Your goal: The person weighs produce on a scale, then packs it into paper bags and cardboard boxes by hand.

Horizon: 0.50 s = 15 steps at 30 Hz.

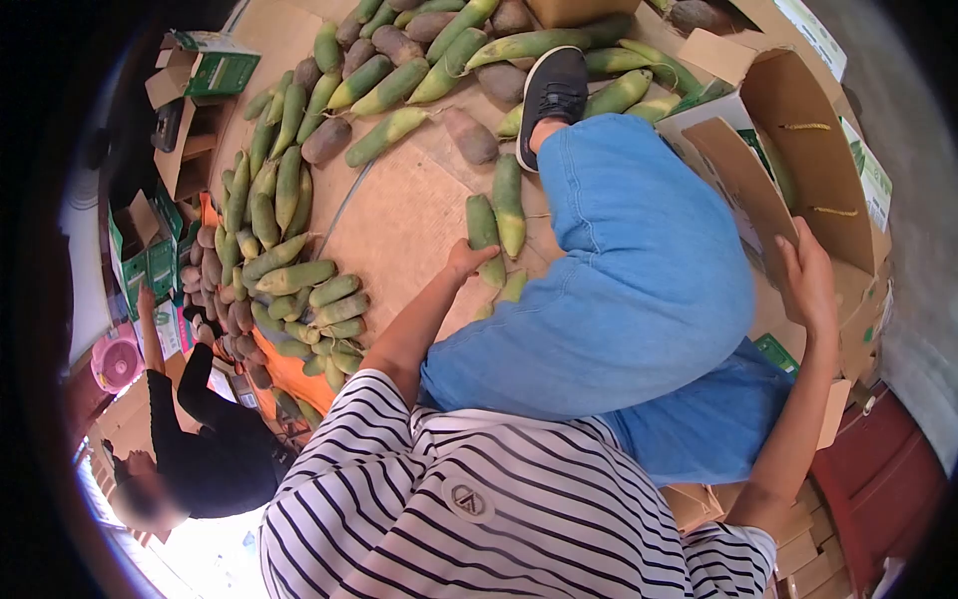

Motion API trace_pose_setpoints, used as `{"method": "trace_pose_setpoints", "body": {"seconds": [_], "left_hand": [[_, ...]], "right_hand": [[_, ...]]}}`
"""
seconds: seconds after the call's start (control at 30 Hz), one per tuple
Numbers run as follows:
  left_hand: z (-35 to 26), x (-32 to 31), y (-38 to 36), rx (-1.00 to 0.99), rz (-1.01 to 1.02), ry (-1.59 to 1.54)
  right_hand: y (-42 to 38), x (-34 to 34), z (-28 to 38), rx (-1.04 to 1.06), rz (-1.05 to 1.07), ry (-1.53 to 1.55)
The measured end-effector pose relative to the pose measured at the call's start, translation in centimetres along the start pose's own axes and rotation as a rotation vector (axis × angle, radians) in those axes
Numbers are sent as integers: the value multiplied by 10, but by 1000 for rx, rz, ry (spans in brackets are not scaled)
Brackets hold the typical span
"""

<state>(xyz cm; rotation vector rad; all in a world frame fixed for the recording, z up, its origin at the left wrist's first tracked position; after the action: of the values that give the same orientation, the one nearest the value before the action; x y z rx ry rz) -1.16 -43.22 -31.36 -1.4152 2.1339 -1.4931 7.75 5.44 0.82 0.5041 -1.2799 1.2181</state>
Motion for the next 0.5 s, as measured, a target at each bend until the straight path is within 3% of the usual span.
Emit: {"method": "trace_pose_setpoints", "body": {"seconds": [0.13,0.27,0.4,0.5], "left_hand": [[-15,15,-21,-38,35,-150],[-73,38,-47,-265,-12,-439],[-233,54,-109,-953,-153,-521],[-349,41,-175,-1326,-42,-667]], "right_hand": [[-2,4,6,3,-31,-51],[-3,2,-9,15,-66,-164],[-4,8,-4,-21,-1,-169],[-6,13,6,-49,28,-159]]}}
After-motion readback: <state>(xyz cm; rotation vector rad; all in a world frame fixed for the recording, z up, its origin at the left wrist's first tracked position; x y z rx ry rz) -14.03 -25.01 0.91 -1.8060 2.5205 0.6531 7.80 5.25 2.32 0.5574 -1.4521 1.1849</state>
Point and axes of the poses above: each hand's wrist, its own y-axis towards the middle knuckle, its own x-axis out of the back of the hand, z = x × y, the point moved 1 cm from there along y, towards the middle knuckle, and after that the axes turned 9 degrees about -y, right-handed, at the moved point
